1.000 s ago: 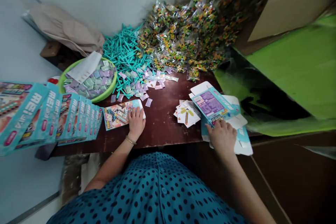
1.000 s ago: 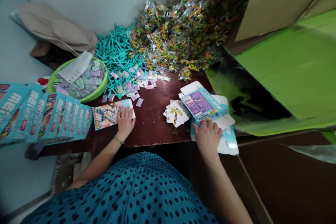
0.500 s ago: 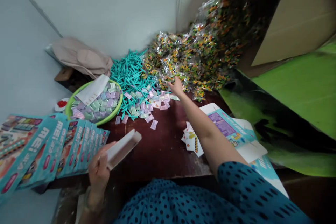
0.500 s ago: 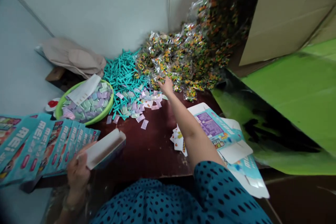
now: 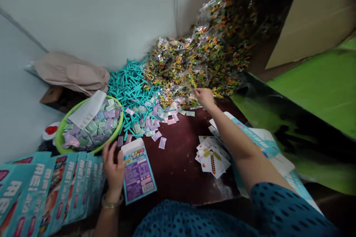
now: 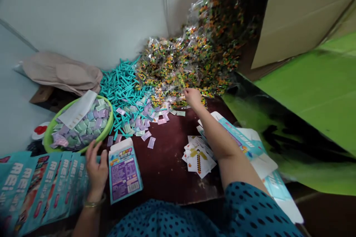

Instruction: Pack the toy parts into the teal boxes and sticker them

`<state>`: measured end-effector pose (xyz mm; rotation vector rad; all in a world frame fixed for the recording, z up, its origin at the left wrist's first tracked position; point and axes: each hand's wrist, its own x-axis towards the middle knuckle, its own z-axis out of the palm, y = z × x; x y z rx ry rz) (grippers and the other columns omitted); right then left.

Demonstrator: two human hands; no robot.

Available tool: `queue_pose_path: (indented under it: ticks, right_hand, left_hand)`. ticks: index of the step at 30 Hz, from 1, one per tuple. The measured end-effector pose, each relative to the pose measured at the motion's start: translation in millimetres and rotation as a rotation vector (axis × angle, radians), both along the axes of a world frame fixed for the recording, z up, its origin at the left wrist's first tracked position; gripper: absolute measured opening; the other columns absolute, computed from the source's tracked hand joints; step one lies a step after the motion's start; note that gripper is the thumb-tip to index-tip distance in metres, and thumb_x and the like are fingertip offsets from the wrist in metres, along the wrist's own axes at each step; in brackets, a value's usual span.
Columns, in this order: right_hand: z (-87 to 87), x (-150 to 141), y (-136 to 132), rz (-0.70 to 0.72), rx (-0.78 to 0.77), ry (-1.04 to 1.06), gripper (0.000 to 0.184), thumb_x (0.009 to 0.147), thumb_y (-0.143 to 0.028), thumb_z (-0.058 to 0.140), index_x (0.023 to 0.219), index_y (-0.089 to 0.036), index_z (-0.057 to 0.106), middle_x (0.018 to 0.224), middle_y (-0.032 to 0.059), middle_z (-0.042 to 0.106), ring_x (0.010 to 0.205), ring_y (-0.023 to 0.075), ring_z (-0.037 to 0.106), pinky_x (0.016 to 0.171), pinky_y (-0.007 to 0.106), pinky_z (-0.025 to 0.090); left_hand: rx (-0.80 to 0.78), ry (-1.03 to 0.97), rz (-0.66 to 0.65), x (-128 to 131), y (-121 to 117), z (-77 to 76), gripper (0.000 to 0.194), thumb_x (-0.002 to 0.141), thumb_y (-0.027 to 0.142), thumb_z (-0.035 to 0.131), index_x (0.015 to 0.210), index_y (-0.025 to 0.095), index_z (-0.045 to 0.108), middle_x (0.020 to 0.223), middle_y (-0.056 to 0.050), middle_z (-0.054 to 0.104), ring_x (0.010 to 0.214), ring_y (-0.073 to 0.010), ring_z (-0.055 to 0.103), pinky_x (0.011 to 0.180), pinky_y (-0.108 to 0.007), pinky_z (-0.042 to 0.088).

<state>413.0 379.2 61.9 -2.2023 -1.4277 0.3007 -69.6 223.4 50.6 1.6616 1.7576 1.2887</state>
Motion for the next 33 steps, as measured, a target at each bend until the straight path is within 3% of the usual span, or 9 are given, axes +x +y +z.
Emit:
queue_pose_path:
  ticks: [3,6,9,11,17,20,23,27,33]
  right_hand:
    - [4.5,-28.5,-40.2,0.071,0.068,0.186,0.044,0.101,-0.040,0.040,0.094,-0.011,0.073,0.091,0.0120,0.075,0.081,0.0205,0.068,0.073,0.028,0.049]
    - [0.7,-102.6,-90.7,0.398,0.040,0.688,0.047,0.096,-0.055,0.047,0.088,-0.015,0.071,0.080,0.0058,0.073,0.064,0.0158,0.065,0.060,0.026,0.052]
    - [-4.1,-164.0,-122.8,0.855,-0.371,0.789,0.043,0.095,-0.055,0.055,0.084,-0.017,0.072,0.076,0.0027,0.073,0.062,0.0146,0.066,0.058,0.025,0.054]
    - [-2.8,-183.0,-110.3,0.987,-0.563,0.637,0.035,0.092,-0.049,0.064,0.084,-0.017,0.075,0.078,0.0026,0.075,0.065,0.0149,0.068,0.061,0.024,0.055]
    - [13.3,-217.7,20.1,0.639,-0.344,0.276,0.030,0.103,-0.029,0.050,0.116,-0.008,0.068,0.125,0.0219,0.070,0.120,0.0287,0.064,0.097,0.035,0.048]
    - [17.4,-235.6,45.7,0.548,-0.313,0.215,0.026,0.099,-0.021,0.055,0.118,-0.004,0.064,0.129,0.0267,0.067,0.125,0.0298,0.062,0.100,0.036,0.045]
    - [15.4,-238.1,26.4,0.549,-0.326,0.245,0.027,0.103,-0.028,0.054,0.106,-0.005,0.068,0.105,0.0176,0.076,0.107,0.0211,0.068,0.091,0.027,0.048]
    - [6.6,-227.2,-44.5,0.662,-0.418,0.394,0.032,0.098,-0.045,0.063,0.085,-0.017,0.072,0.066,-0.0039,0.071,0.066,0.0096,0.065,0.068,0.019,0.050]
    - [9.6,-168.8,-129.4,0.735,-0.416,0.502,0.027,0.089,-0.037,0.074,0.067,-0.023,0.069,0.049,-0.0088,0.056,0.046,0.0084,0.051,0.054,0.021,0.044]
  left_hand:
    - [-0.305,-0.361,-0.354,62.8,-10.5,-2.7,0.045,0.090,0.054,0.067,0.122,0.022,0.071,0.138,-0.014,0.065,0.135,-0.0322,0.056,0.122,-0.052,0.037]
    - [-0.767,-1.006,-0.570,112.3,4.3,-12.9,0.070,0.085,0.072,0.063,0.128,0.017,0.065,0.133,-0.021,0.067,0.127,-0.0368,0.063,0.111,-0.059,0.046]
    - [-0.840,-1.295,-0.520,115.1,31.3,-22.7,0.062,0.088,0.068,0.060,0.121,0.017,0.067,0.126,-0.019,0.070,0.120,-0.0352,0.067,0.104,-0.057,0.053]
    - [-0.752,-1.271,-0.380,96.8,42.7,-28.3,0.042,0.088,0.053,0.066,0.110,0.018,0.069,0.112,-0.014,0.075,0.112,-0.0313,0.071,0.099,-0.050,0.058]
    - [-0.666,-1.134,-0.133,64.9,37.7,-46.1,0.028,0.073,0.031,0.081,0.091,0.016,0.068,0.084,-0.008,0.075,0.091,-0.0280,0.076,0.087,-0.041,0.061]
    - [-0.622,-1.115,-0.123,68.4,39.5,-50.8,0.024,0.075,0.033,0.081,0.088,0.019,0.067,0.086,-0.007,0.075,0.089,-0.0261,0.075,0.086,-0.041,0.060]
    - [-0.630,-1.107,-0.168,67.9,48.2,-50.3,0.023,0.081,0.041,0.076,0.087,0.021,0.066,0.092,-0.007,0.075,0.089,-0.0232,0.073,0.086,-0.041,0.060]
    - [-0.651,-1.021,-0.330,76.5,62.5,-54.5,0.036,0.089,0.054,0.067,0.092,0.018,0.066,0.091,-0.008,0.073,0.087,-0.0203,0.072,0.085,-0.037,0.059]
    - [-0.689,-1.093,-0.428,153.0,50.0,-58.7,0.030,0.083,0.042,0.077,0.098,0.018,0.066,0.092,-0.001,0.073,0.093,-0.0164,0.071,0.082,-0.026,0.055]
